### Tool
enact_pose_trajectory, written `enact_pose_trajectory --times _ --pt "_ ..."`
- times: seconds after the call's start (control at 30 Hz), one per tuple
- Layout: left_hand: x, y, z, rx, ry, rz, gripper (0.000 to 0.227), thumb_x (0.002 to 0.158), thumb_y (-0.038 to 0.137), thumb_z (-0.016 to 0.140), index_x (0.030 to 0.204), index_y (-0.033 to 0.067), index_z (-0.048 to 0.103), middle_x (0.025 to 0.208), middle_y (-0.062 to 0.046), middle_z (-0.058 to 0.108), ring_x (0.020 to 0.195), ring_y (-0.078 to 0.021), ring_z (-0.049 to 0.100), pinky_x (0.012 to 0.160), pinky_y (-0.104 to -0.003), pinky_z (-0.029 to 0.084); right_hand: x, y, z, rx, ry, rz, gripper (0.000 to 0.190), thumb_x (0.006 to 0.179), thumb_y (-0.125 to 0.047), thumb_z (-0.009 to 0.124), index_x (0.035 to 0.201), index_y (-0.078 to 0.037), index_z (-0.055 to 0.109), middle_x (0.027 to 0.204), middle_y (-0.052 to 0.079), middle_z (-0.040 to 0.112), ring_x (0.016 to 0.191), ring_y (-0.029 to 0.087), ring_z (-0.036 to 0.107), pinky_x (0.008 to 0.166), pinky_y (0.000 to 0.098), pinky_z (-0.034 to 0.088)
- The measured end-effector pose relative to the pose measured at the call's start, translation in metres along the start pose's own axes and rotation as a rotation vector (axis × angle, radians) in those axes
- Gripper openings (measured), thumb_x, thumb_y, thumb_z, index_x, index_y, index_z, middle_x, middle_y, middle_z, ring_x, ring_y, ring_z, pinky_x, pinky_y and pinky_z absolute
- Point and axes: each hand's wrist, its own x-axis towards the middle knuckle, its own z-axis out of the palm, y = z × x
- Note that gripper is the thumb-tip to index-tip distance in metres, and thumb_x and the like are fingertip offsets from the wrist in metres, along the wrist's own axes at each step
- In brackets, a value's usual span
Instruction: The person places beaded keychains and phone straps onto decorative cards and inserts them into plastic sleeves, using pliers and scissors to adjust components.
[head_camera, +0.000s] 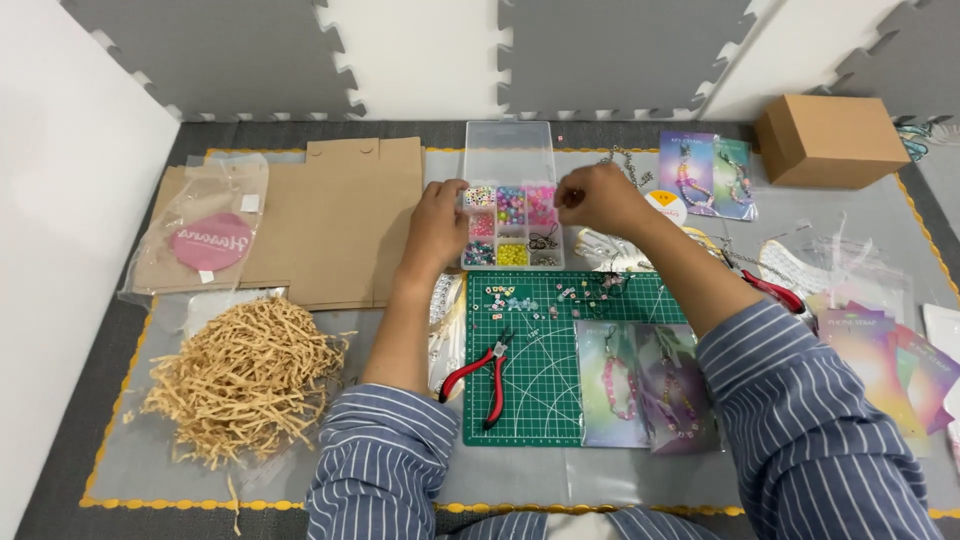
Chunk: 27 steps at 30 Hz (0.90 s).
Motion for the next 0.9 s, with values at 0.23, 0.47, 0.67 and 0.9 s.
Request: enact_pose_trajectory --times 0.23,0.47,0.67,0.9 --pt "0.003 -0.003 0.002 0.039 0.005 0.000 0.038 0.085 0.002 0.064 0.123 0.0068 0.067 0.115 -0.017 0.063 0.106 -0.0392 0.070 0.089 -0.047 0.059 0.069 -0.064 0.040 0.208 0.073 -0.135 0.021 0.068 -0.024 0.082 0.088 -0.018 0.078 0.082 0.005 0.076 0.085 0.031 0.075 0.082 0.0433 0.060" --pt "0.003 0.002 0.003 0.044 -0.044 -0.026 0.033 0.091 0.004 0.058 0.122 -0.0019 0.067 0.117 -0.022 0.061 0.105 -0.0428 0.069 0.086 -0.049 0.060 0.087 -0.075 0.064 0.009 0.082 -0.284 0.017 0.080 0.001 0.076 0.094 -0.007 0.081 0.088 0.011 0.075 0.083 0.029 0.075 0.076 0.0340 0.064" --pt "-0.003 0.017 -0.010 0.073 -0.068 -0.006 0.033 0.089 0.002 0.061 0.121 -0.0018 0.068 0.117 -0.021 0.059 0.105 -0.0448 0.068 0.085 -0.050 0.060 0.080 -0.062 0.044 0.050 0.075 -0.301 0.013 0.086 -0.002 0.077 0.097 -0.007 0.081 0.090 0.011 0.075 0.085 0.031 0.075 0.077 0.0374 0.064" --pt "-0.007 0.044 -0.025 0.131 -0.049 0.136 0.027 0.086 0.008 0.073 0.112 0.0052 0.070 0.112 -0.015 0.055 0.109 -0.0405 0.061 0.089 -0.045 0.055 -0.023 -0.103 -0.096 0.188 -0.048 -0.191 0.020 0.087 -0.007 0.077 0.107 -0.002 0.077 0.099 0.021 0.075 0.093 0.037 0.074 0.081 0.0416 0.062"
